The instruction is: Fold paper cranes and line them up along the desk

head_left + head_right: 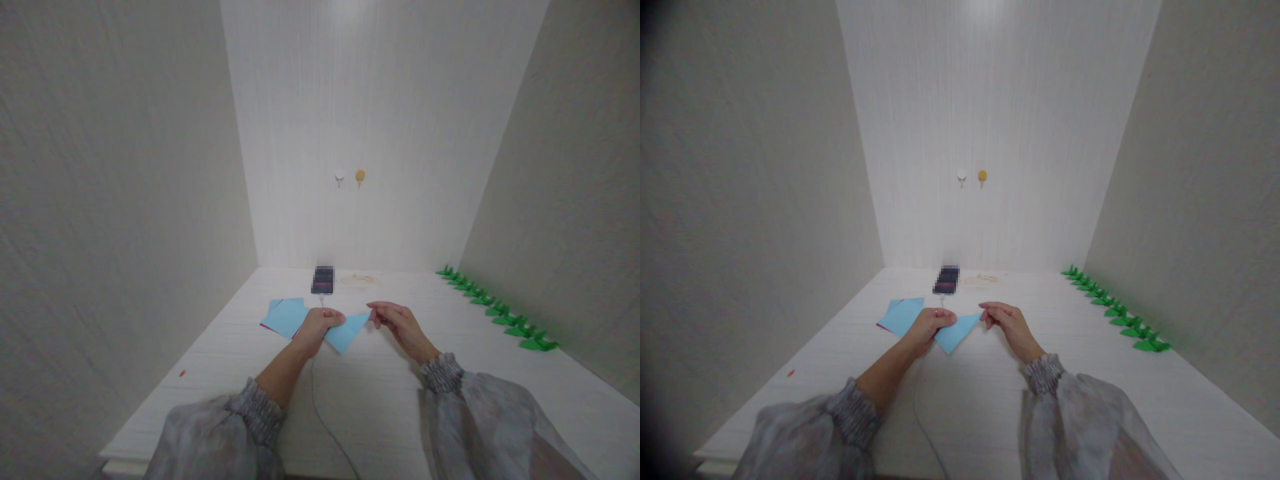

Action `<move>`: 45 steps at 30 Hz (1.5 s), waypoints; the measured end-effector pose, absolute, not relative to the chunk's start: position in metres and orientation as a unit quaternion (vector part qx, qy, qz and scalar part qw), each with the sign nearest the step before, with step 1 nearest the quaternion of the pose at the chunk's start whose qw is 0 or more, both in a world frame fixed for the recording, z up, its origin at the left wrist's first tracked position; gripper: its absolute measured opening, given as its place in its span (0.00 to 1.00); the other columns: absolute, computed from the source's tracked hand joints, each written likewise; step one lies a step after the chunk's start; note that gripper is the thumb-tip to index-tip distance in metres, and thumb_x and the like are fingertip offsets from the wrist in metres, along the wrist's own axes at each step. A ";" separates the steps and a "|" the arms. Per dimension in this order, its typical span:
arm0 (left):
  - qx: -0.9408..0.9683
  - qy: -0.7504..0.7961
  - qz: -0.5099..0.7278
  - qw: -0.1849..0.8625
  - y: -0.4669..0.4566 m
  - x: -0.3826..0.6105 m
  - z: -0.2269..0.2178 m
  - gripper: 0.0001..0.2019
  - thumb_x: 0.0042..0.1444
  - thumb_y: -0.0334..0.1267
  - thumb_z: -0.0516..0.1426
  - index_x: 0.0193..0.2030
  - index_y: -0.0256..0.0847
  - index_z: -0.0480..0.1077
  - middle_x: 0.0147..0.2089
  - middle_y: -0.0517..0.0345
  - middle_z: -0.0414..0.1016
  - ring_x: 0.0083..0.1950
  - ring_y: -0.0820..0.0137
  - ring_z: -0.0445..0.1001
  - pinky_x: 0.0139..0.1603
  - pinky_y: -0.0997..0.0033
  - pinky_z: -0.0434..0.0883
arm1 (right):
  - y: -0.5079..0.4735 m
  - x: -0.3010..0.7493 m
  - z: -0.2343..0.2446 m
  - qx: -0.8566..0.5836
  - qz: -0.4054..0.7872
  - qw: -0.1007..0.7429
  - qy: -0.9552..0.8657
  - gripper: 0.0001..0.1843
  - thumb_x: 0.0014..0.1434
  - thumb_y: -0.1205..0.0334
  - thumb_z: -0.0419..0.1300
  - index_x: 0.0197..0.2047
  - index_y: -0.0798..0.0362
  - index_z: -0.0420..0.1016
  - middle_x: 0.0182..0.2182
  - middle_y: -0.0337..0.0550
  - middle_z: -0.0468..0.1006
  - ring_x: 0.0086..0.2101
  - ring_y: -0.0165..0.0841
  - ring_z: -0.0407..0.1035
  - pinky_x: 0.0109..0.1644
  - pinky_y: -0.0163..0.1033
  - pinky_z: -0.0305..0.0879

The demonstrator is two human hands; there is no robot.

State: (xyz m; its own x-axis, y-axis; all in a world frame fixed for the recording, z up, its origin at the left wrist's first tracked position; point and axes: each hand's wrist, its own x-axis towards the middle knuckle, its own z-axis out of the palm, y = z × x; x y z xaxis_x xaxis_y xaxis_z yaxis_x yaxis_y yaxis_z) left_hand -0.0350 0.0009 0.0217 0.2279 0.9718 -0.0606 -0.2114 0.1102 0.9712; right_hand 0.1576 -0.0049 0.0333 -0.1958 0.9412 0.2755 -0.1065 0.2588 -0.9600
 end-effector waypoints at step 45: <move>0.612 0.478 0.380 0.503 -0.001 -0.030 0.020 0.12 0.35 0.41 0.60 0.24 0.33 0.71 0.19 0.59 0.68 0.20 0.76 0.61 0.21 0.76 0.55 | -0.001 0.148 0.026 -0.430 0.448 0.404 -0.671 0.07 0.44 0.63 0.55 0.19 0.57 0.69 0.14 0.35 0.66 0.18 0.24 0.57 0.23 0.30 0.51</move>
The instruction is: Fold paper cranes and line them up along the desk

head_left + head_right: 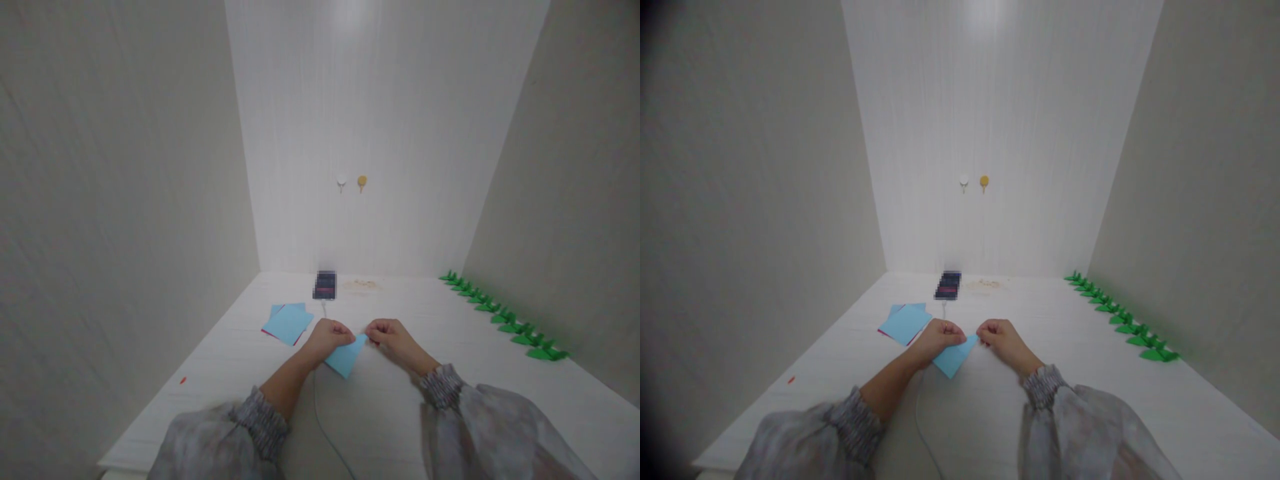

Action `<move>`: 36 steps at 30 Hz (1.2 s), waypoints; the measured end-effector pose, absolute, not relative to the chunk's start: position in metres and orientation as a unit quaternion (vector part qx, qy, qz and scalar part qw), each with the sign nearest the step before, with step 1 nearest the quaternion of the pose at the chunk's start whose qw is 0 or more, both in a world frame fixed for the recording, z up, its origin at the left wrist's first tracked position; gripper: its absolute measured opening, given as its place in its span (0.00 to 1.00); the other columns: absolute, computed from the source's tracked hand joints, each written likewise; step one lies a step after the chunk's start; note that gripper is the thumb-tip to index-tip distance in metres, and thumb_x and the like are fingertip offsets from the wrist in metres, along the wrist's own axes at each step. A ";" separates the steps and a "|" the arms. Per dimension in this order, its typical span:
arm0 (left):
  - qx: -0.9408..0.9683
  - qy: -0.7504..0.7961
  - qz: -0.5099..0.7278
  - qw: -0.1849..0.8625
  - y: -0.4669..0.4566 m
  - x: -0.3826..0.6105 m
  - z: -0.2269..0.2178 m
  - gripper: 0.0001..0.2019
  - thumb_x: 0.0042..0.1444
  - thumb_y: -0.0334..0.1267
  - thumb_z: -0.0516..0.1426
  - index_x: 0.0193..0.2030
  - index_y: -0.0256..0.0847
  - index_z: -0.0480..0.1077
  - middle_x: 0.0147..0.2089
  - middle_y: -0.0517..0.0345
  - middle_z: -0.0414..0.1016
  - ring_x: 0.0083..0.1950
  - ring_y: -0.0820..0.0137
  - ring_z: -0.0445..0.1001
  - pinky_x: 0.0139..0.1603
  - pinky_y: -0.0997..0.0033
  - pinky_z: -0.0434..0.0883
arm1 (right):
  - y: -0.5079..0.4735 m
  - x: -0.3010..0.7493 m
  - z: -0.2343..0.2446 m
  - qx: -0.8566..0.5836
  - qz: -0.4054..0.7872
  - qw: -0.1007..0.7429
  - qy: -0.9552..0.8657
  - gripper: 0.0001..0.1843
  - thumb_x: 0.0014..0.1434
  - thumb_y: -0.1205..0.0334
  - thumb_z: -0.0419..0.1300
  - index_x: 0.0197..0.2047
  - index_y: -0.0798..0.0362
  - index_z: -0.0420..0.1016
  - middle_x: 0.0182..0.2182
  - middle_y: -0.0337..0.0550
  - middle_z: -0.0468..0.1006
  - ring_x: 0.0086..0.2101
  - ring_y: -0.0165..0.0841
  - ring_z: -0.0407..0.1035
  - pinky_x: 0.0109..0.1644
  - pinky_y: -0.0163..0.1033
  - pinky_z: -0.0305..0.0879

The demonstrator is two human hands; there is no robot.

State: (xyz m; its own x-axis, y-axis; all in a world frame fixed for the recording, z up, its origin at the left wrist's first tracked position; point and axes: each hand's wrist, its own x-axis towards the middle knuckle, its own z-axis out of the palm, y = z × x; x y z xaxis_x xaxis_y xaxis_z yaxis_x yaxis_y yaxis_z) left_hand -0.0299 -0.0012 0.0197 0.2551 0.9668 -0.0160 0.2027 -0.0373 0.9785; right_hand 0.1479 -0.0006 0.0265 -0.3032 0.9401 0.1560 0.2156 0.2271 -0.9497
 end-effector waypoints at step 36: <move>0.547 0.427 0.426 0.581 0.002 -0.022 0.022 0.12 0.31 0.39 0.62 0.22 0.32 0.68 0.20 0.58 0.69 0.22 0.73 0.68 0.27 0.71 0.66 | -0.006 0.138 0.026 -0.383 0.431 0.463 -0.674 0.14 0.53 0.53 0.51 0.26 0.55 0.68 0.18 0.36 0.63 0.21 0.27 0.58 0.26 0.32 0.55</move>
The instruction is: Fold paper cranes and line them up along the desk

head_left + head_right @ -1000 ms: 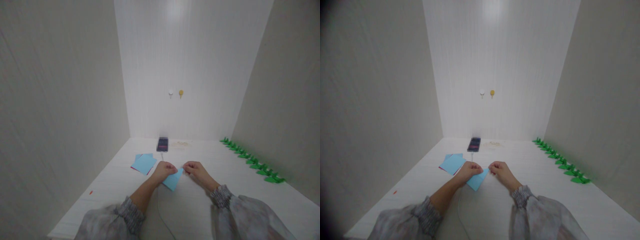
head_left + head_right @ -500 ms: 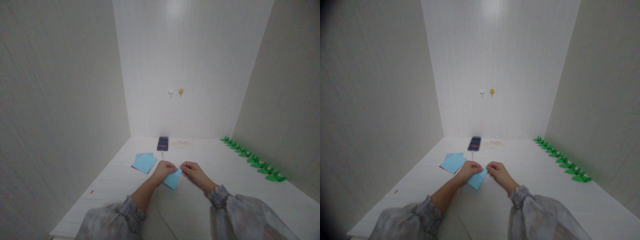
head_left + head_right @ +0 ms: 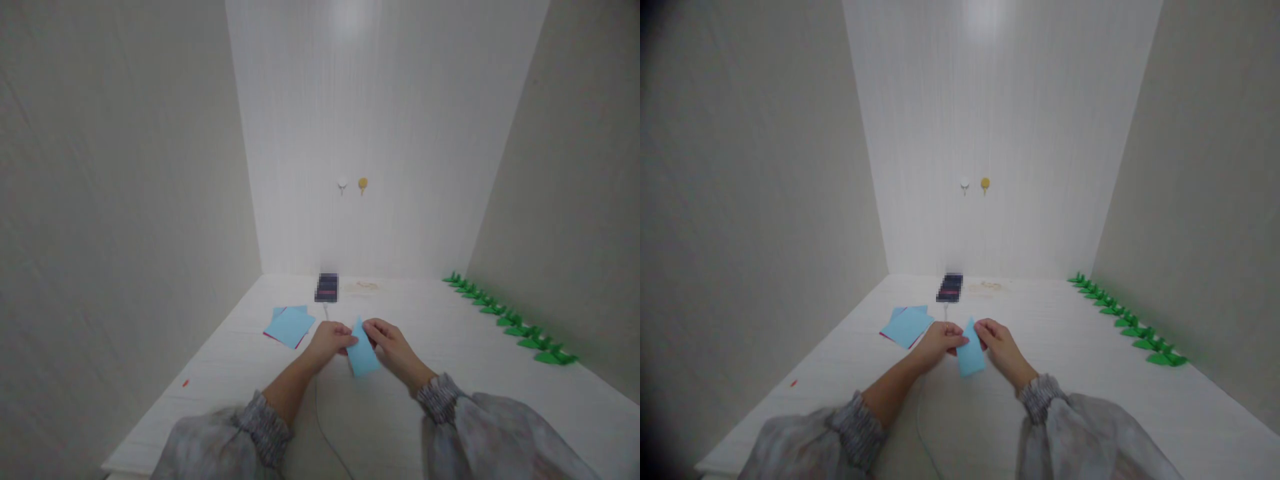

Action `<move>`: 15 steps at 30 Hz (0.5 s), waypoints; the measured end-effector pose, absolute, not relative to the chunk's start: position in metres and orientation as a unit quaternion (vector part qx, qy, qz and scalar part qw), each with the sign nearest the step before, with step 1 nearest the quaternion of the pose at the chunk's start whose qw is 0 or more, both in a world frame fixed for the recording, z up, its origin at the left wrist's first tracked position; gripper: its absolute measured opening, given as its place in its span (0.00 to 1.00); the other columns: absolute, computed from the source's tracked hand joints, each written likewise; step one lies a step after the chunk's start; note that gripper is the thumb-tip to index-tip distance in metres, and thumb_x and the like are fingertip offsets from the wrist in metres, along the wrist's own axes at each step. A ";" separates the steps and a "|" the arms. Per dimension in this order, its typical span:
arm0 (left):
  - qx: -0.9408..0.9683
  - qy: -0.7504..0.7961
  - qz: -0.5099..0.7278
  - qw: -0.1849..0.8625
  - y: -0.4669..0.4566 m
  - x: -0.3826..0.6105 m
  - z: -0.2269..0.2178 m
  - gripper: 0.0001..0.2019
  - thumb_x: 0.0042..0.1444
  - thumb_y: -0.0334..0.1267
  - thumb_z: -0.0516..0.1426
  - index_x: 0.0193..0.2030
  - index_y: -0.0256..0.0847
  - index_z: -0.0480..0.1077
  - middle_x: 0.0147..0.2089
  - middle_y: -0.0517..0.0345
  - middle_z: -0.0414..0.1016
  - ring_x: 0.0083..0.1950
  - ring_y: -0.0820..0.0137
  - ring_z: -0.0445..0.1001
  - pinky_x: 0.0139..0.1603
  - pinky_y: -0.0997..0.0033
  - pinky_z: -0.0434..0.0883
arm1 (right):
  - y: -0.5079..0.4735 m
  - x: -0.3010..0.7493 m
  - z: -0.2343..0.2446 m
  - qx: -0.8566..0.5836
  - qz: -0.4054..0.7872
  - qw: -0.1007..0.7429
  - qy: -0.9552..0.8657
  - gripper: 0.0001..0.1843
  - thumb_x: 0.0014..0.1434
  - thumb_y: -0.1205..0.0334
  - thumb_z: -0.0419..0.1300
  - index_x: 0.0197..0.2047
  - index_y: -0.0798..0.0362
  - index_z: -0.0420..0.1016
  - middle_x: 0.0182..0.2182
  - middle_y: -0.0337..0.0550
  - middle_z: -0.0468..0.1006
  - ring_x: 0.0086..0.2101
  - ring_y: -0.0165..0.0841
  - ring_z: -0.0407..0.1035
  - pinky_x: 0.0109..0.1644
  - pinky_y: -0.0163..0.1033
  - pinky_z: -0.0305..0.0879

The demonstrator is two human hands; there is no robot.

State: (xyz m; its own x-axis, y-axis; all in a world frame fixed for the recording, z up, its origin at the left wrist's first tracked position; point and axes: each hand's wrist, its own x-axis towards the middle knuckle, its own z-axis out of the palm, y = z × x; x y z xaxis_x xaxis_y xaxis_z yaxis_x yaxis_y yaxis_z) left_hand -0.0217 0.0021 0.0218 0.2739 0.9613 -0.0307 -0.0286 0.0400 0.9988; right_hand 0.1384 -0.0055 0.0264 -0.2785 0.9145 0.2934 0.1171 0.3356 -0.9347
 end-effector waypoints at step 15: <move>0.454 0.399 0.596 0.528 0.012 -0.030 0.031 0.17 0.34 0.39 0.62 0.31 0.33 0.66 0.22 0.61 0.69 0.24 0.76 0.67 0.30 0.75 0.64 | -0.011 0.127 0.030 -0.306 0.480 0.506 -0.648 0.24 0.48 0.59 0.56 0.49 0.47 0.53 0.35 0.40 0.65 0.30 0.28 0.66 0.35 0.37 0.63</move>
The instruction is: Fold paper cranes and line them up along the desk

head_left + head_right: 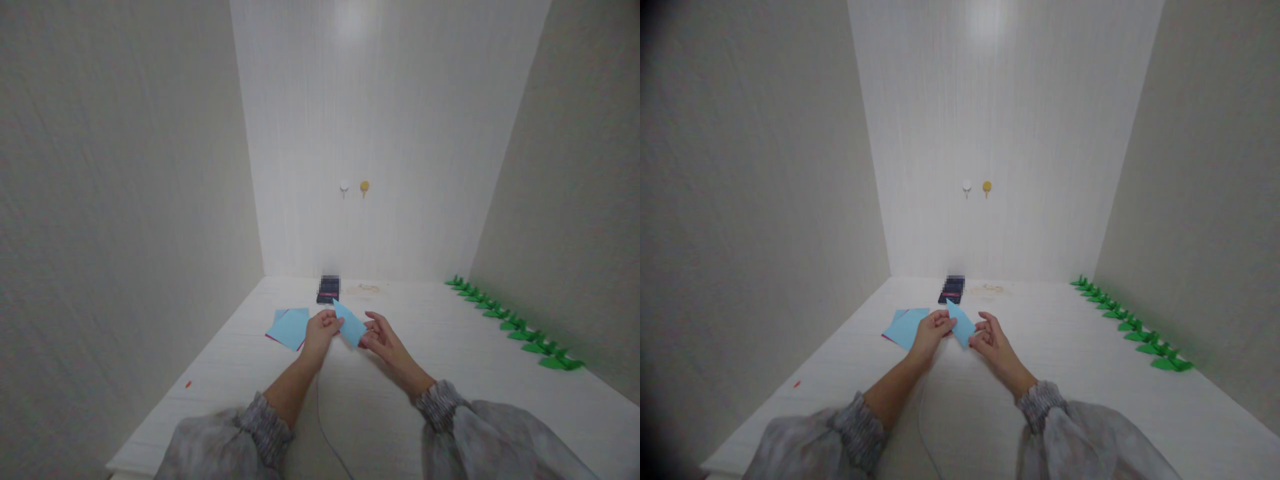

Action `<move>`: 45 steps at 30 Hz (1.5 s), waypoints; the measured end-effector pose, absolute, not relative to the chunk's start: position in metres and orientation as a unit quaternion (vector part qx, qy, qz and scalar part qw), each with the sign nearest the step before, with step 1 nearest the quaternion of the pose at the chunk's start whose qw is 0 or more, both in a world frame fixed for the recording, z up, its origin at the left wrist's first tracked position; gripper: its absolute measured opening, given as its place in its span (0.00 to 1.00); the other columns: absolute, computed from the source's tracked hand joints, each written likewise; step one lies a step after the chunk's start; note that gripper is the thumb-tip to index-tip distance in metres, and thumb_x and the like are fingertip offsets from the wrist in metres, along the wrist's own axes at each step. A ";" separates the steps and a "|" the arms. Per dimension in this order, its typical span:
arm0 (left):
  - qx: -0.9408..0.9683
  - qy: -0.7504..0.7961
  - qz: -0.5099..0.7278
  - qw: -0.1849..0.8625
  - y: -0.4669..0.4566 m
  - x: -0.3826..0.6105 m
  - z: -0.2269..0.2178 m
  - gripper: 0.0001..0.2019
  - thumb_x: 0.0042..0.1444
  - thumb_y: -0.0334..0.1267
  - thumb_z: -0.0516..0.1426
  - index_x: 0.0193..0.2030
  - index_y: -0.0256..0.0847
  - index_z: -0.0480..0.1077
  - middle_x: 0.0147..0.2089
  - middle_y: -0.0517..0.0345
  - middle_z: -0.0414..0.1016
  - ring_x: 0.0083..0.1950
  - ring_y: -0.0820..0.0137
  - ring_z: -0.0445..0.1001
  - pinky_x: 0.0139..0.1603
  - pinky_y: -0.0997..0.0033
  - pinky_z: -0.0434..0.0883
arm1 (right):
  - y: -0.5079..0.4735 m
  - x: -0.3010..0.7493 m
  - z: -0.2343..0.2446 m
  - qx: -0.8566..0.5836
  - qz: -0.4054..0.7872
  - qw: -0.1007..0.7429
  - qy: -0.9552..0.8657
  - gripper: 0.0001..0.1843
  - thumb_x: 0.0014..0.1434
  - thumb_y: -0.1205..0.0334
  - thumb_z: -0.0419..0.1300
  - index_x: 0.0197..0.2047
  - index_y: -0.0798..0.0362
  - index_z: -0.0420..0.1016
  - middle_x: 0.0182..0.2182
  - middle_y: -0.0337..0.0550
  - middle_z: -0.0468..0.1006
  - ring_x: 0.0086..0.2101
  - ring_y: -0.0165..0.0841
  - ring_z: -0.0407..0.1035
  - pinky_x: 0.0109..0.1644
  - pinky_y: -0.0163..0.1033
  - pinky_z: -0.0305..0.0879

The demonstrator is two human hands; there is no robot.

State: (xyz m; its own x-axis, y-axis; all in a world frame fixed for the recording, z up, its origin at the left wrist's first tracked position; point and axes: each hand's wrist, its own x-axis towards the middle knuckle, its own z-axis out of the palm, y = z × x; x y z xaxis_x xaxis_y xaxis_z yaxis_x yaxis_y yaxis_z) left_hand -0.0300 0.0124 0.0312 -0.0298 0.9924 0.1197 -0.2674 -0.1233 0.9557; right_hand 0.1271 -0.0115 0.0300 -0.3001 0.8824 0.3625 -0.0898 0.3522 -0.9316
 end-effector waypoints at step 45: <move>0.485 0.416 0.471 0.608 -0.003 -0.021 0.035 0.13 0.35 0.37 0.60 0.30 0.32 0.68 0.21 0.60 0.68 0.22 0.77 0.65 0.24 0.75 0.63 | -0.008 0.138 0.028 -0.428 0.327 0.498 -0.680 0.08 0.46 0.58 0.56 0.29 0.54 0.67 0.21 0.36 0.67 0.24 0.29 0.61 0.27 0.33 0.57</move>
